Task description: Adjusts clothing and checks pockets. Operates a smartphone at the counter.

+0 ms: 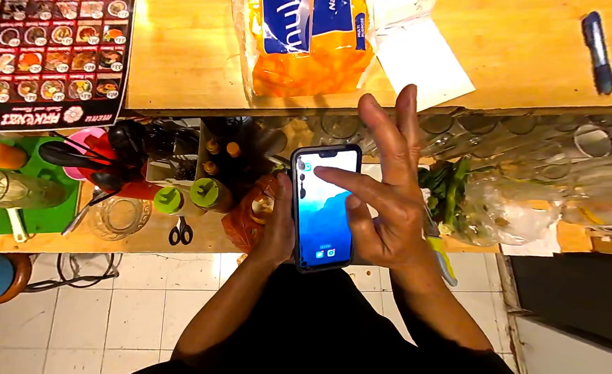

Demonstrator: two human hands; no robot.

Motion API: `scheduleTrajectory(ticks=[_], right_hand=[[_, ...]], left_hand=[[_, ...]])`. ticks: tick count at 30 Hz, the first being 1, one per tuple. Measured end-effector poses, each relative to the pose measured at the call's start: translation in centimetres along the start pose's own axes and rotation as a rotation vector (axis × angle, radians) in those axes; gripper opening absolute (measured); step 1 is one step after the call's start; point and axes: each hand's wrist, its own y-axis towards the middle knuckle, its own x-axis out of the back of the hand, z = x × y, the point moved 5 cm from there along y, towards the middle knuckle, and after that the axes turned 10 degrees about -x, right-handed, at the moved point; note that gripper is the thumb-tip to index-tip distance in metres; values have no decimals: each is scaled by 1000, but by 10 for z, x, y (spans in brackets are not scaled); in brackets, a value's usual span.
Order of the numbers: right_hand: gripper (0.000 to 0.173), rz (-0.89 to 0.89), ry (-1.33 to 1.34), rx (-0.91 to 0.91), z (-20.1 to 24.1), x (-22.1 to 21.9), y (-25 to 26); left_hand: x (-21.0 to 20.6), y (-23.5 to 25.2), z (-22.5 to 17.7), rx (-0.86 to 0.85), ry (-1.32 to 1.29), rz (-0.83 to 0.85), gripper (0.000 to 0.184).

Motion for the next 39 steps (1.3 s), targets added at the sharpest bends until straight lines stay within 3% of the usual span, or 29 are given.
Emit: scheduleTrajectory(ticks=[12,17,22,29,35,39], right_hand=[[36,-58,-36,23,-9,15,-3],[36,-70,-30,10,-10,16,-6],[36,-75,-19,9,-10,16,-7],[35,-85,-14,15,-10,17,-7],[35,-82,-13,21,-10,17,-4],[36,-77,-19,25,-10,17,-3]], left_hand=[[2,-1,-7,-18,-21,26,59],[4,-3,-12,19,89,-105,57],[-3,1,-13,-1,-58,37,63],[0,1,-18,-9,69,-61,56],[-4,4,-18,-19,-53,40,62],[-1,4,-19,-15,52,-56,56]])
